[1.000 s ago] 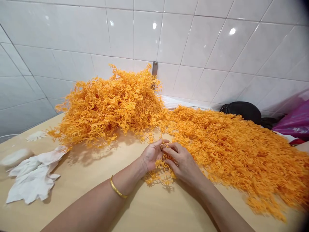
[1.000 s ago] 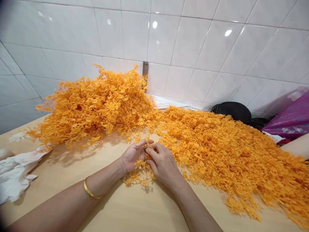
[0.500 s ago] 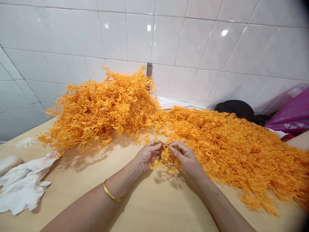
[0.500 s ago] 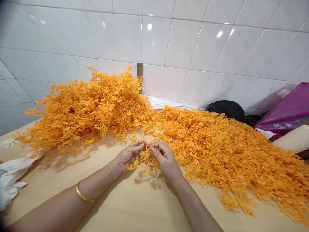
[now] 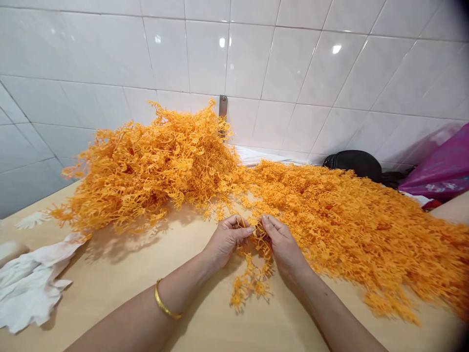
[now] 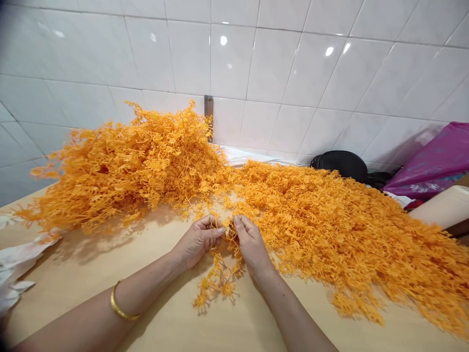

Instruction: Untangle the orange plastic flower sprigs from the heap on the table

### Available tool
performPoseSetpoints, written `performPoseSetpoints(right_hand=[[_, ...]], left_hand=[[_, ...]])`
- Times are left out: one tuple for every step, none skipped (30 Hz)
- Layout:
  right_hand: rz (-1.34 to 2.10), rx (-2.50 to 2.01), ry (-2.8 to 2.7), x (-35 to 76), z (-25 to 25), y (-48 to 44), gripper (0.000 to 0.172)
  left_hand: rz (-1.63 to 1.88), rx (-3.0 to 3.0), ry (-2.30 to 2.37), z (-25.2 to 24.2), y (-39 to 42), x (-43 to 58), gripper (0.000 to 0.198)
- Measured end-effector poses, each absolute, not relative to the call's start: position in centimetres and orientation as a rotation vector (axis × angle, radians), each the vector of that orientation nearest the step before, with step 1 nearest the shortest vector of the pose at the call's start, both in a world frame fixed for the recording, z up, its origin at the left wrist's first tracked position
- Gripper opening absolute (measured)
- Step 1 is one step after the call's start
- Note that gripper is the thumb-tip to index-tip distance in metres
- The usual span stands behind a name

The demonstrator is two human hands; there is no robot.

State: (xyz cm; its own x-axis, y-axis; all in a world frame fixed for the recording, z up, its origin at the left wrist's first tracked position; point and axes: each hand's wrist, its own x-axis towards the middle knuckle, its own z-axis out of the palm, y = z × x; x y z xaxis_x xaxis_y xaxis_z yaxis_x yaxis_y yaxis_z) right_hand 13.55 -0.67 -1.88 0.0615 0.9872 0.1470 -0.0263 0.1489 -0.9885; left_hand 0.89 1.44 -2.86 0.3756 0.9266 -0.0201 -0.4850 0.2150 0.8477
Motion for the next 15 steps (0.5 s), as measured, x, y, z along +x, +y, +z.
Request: performPoseSetpoints(right_hand=[[1.072,-1.105,-1.208,13.5,-1.7,-0.7,0.029],[1.072,-1.109,-1.217,13.5,-1.6,-0.8,0.029],[1.070,-1.115,-1.234,13.5,-1.6,-0.8,0.029],[1.064,-1.122,-1.257,13.4,-1.6,-0.8,0.028],[1.047,-1.127,-1.282,13.3,-1.6,-0.9,0.027],[1.014,-1.131,-1.307,13.2,-1.7,-1.0,0.025],[0.958,-1.143,-1.330,13.1,-1.7,-1.0,0.025],[0.878,-1.167,-1.345,12.9,-1.8,-1.1,0.025],[0.790,-1.198,-1.361,12.8,-1.7,-1.1,0.025],[0.703,-1.232,-1.370,12.9,-1.6,-1.1,0.026],[0.632,-1.263,-1.353,13.1,-1.4,-0.9,0.026],[0.585,-1.286,-1.293,13.6,-1.1,-0.8,0.026],[0.558,-1.290,-1.188,14.3,-0.8,-0.5,0.026],[0.545,-1.280,-1.064,15.1,-0.5,-0.2,0.026],[0.533,-1.251,-0.899,16.1,-0.2,0.1,0.028]], left_hand=[[1.070,0.883,0.615,-2.9,1.5,0.9,0.016],[1.067,0.894,0.617,-2.9,1.5,0.9,0.015],[1.060,0.905,0.618,-2.9,1.5,0.9,0.015],[1.053,0.910,0.618,-2.9,1.4,0.9,0.015],[1.042,0.912,0.618,-2.9,1.4,0.9,0.014],[1.026,0.910,0.615,-2.9,1.4,0.9,0.014],[1.009,0.903,0.608,-2.9,1.4,0.9,0.014],[0.991,0.891,0.596,-2.9,1.5,0.9,0.015],[0.973,0.879,0.582,-2.9,1.5,0.9,0.015],[0.955,0.869,0.571,-2.8,1.5,0.9,0.016],[0.945,0.860,0.566,-2.8,1.5,0.8,0.017],[0.942,0.857,0.570,-2.8,1.4,0.7,0.017],[0.935,0.864,0.582,-2.8,1.4,0.6,0.017],[0.927,0.874,0.597,-2.8,1.4,0.5,0.017],[0.922,0.881,0.609,-2.8,1.4,0.4,0.018]])
